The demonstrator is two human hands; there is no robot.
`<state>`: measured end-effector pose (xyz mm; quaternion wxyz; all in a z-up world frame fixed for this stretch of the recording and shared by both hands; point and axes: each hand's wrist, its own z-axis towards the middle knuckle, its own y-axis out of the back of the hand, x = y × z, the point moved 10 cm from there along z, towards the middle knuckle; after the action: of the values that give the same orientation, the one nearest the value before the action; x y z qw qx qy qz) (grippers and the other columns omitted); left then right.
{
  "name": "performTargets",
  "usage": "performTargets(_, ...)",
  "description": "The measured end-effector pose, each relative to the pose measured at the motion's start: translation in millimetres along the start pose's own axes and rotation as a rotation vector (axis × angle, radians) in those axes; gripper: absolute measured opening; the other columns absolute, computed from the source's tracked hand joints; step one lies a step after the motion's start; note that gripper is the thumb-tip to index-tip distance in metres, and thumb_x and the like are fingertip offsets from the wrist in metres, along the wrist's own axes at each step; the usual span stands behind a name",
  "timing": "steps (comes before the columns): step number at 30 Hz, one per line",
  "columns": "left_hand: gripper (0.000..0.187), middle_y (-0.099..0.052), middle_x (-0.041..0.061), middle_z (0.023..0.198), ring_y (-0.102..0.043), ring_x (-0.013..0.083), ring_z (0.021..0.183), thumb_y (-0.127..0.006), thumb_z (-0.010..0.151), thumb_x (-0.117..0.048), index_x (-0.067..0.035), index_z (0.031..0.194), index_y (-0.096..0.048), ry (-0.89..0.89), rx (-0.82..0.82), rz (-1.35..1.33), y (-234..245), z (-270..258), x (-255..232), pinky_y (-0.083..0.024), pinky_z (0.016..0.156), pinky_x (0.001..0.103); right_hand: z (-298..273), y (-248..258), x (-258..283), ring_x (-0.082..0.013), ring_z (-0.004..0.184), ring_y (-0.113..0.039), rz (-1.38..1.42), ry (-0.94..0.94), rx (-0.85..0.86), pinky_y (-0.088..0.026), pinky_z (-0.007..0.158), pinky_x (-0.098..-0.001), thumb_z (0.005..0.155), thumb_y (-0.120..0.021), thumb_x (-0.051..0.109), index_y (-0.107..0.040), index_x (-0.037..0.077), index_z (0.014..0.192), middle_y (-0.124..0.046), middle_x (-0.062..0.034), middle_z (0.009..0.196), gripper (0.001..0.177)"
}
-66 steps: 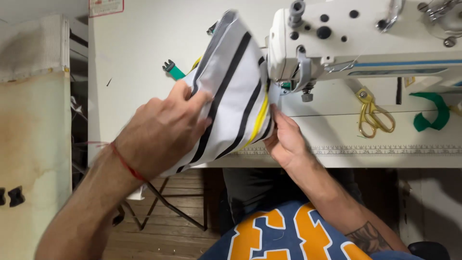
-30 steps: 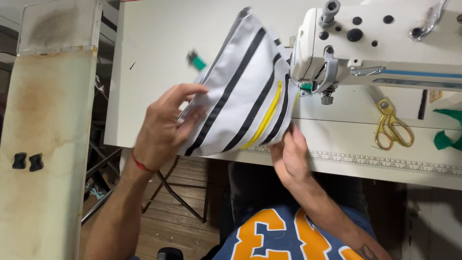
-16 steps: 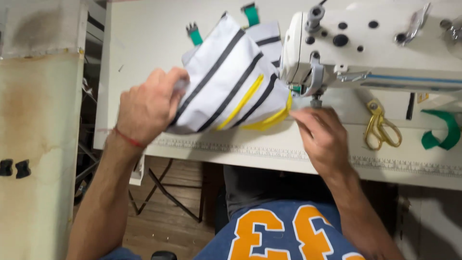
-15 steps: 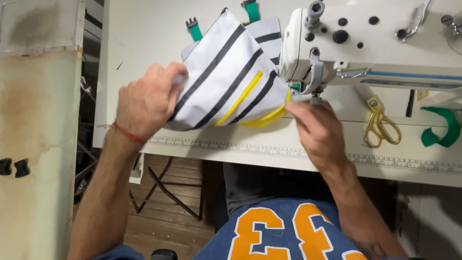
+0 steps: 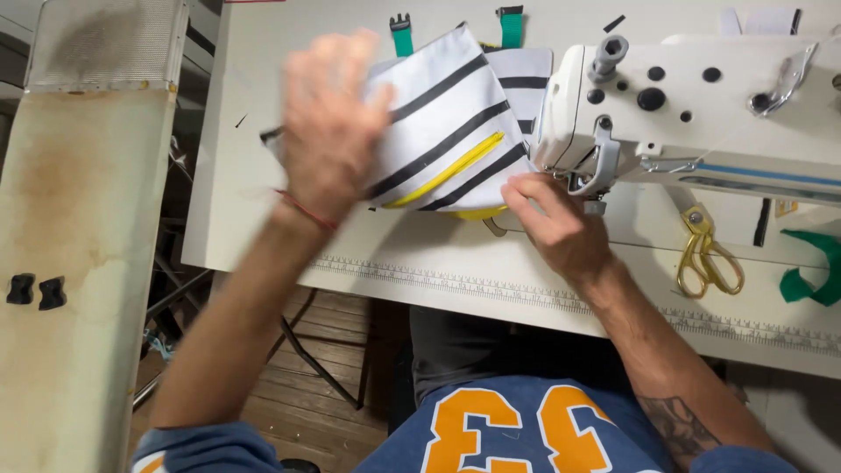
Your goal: Sewing and assembling a striped bag using an industrial sewing machine and scissors
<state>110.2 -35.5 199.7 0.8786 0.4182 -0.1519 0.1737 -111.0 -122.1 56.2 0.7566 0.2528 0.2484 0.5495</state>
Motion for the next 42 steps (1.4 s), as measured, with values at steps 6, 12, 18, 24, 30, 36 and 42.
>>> performTargets(6, 0.038, -0.075, 0.008, 0.119, -0.075, 0.0329, 0.129, -0.084, 0.106, -0.049, -0.017, 0.127, -0.081, -0.041, -0.059, -0.199, -15.0, -43.8, -177.3, -0.055, 0.123, 0.065, -2.7, 5.2, -9.5, -0.0155, 0.119, -0.084, 0.187, -0.158, -0.064, -0.070, 0.101, -0.0327, 0.114, -0.086, 0.021, -0.085, 0.023, 0.106, -0.081, 0.0095, 0.111, 0.008)
performTargets(12, 0.018, -0.084, 0.022, 0.114, -0.084, 0.0410, 0.119, -0.072, 0.104, -0.011, -0.003, 0.113, -0.085, -0.146, 0.004, -0.269, -6.8, -41.7, -191.2, -0.066, 0.111, 0.060, -46.9, -23.3, -10.0, -0.0237, 0.099, -0.083, 0.242, -0.205, 0.014, -0.071, 0.082, -0.0350, 0.100, -0.093, 0.014, -0.083, 0.016, 0.095, -0.078, -0.0006, 0.097, 0.011)
performTargets(18, 0.032, -0.077, 0.021, 0.097, -0.075, 0.0381, 0.092, -0.057, 0.097, -0.015, 0.001, 0.108, -0.083, -0.303, 0.405, -0.158, -13.5, -45.9, -269.9, -0.057, 0.110, 0.065, -33.9, 11.2, -2.0, -0.0246, 0.121, -0.084, 0.275, -0.163, 0.130, -0.069, 0.097, -0.0358, 0.118, -0.072, 0.019, -0.081, 0.013, 0.101, -0.076, -0.0005, 0.107, 0.019)
performTargets(24, 0.034, -0.086, 0.021, 0.112, -0.079, 0.0324, 0.105, -0.062, 0.103, -0.012, 0.004, 0.117, -0.089, -0.420, 0.520, -0.379, -6.2, 13.1, -236.8, -0.043, 0.133, 0.062, -20.4, 19.0, -17.4, -0.0247, 0.107, -0.085, 0.252, -0.092, 0.172, -0.071, 0.099, -0.0392, 0.115, -0.075, 0.010, -0.083, 0.011, 0.097, -0.076, 0.0018, 0.097, 0.020)
performTargets(30, 0.048, -0.076, 0.034, 0.143, -0.071, 0.0473, 0.136, -0.059, 0.097, -0.016, 0.004, 0.134, -0.081, -0.533, 0.452, -0.438, -89.7, -28.3, -230.5, -0.042, 0.121, 0.058, -33.6, 11.8, -19.1, -0.0219, 0.123, -0.083, 0.290, -0.035, 0.231, -0.066, 0.113, -0.0415, 0.120, -0.066, 0.016, -0.082, 0.011, 0.107, -0.078, 0.0009, 0.108, 0.021)
performTargets(36, 0.049, -0.071, 0.028, 0.154, -0.061, 0.0417, 0.149, -0.059, 0.097, -0.009, 0.005, 0.142, -0.073, -0.326, 0.375, -0.647, -76.5, -24.8, -204.8, -0.043, 0.118, 0.051, -32.4, 10.7, -7.3, -0.0184, 0.138, -0.077, 0.302, -0.052, 0.351, -0.051, 0.137, -0.0455, 0.123, -0.058, 0.018, -0.080, 0.010, 0.130, -0.079, -0.0019, 0.126, 0.024)
performTargets(42, 0.068, -0.064, 0.018, 0.171, -0.059, 0.0299, 0.156, -0.054, 0.104, -0.028, -0.004, 0.167, -0.060, -0.238, 0.469, -0.675, -91.8, -44.2, -200.2, -0.042, 0.120, 0.046, -41.1, 22.1, 5.8, -0.0194, 0.148, -0.073, 0.232, -0.059, 0.344, -0.041, 0.143, -0.0510, 0.116, -0.067, 0.018, -0.079, 0.008, 0.142, -0.081, -0.0083, 0.143, 0.030)
